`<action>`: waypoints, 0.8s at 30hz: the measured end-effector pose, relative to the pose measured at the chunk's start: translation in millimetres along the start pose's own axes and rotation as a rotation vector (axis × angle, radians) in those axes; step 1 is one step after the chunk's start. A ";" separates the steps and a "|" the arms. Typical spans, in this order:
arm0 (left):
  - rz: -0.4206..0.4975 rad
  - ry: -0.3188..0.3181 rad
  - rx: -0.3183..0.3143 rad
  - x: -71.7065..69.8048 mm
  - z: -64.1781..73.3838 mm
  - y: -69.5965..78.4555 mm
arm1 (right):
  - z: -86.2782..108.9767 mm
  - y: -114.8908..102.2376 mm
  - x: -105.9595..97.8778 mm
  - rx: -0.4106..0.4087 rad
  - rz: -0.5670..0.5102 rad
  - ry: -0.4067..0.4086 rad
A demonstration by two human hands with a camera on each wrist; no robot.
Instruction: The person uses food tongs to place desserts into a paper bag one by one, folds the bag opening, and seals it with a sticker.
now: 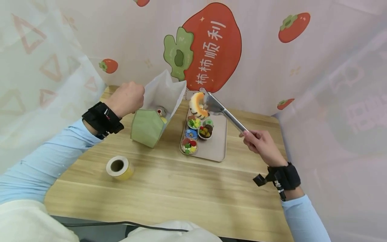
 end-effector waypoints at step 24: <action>0.001 0.022 0.024 0.3 3.9 7.7 | -152.2 -152.7 118.0 -0.179 0.885 -0.189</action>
Point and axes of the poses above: each hand's wrist, its own z-axis away from the middle knuckle, its own x-axis out of the palm, y = z × x, the point moved 10 cm from there along -z, towards the middle knuckle, and after that the axes turned 8 degrees about z, right-handed, at the moved point
